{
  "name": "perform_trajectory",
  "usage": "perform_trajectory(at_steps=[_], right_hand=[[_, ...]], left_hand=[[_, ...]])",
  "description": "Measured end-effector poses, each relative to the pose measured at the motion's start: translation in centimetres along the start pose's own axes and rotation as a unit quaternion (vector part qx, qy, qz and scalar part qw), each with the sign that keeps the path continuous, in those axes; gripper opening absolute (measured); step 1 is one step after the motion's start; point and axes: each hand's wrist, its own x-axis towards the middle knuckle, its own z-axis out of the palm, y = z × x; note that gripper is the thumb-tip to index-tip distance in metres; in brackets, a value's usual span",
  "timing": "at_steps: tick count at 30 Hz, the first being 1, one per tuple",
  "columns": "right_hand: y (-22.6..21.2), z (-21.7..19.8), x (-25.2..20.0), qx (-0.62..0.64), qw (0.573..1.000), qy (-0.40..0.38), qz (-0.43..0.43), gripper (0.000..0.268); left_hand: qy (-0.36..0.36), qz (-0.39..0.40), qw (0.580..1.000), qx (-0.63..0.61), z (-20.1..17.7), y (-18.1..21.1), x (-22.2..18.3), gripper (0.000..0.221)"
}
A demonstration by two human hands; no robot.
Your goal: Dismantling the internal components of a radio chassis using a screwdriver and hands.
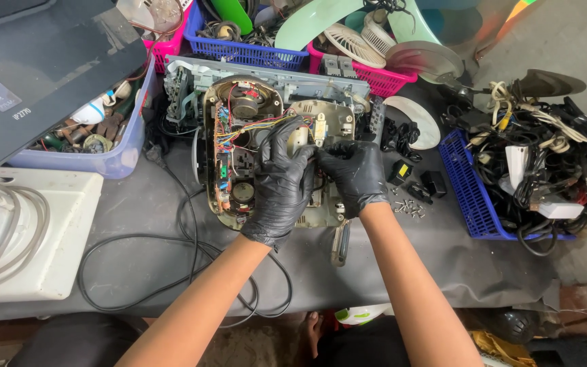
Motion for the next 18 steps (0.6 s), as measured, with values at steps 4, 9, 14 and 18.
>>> perform_trajectory(at_steps=[4, 9, 14, 18], right_hand=[[-0.3, -0.2, 0.1, -0.032, 0.999, 0.003, -0.006, 0.019], [-2.9, -0.9, -1.0, 0.068, 0.997, -0.029, 0.000, 0.015], [-5.1, -2.2, -2.1, 0.150, 0.988, -0.049, -0.004, 0.015], [-5.8, -2.8, -2.8, 0.227, 0.973, -0.037, -0.009, 0.010]], left_hand=[[0.003, -0.013, 1.000, -0.018, -0.3, 0.1, 0.1, 0.034], [0.004, -0.025, 0.999, -0.035, -0.6, 0.4, 0.1, 0.030], [0.002, -0.036, 0.998, -0.056, -0.7, 0.6, 0.1, 0.026], [0.027, 0.004, 0.998, -0.050, -1.6, 0.3, 0.1, 0.020]])
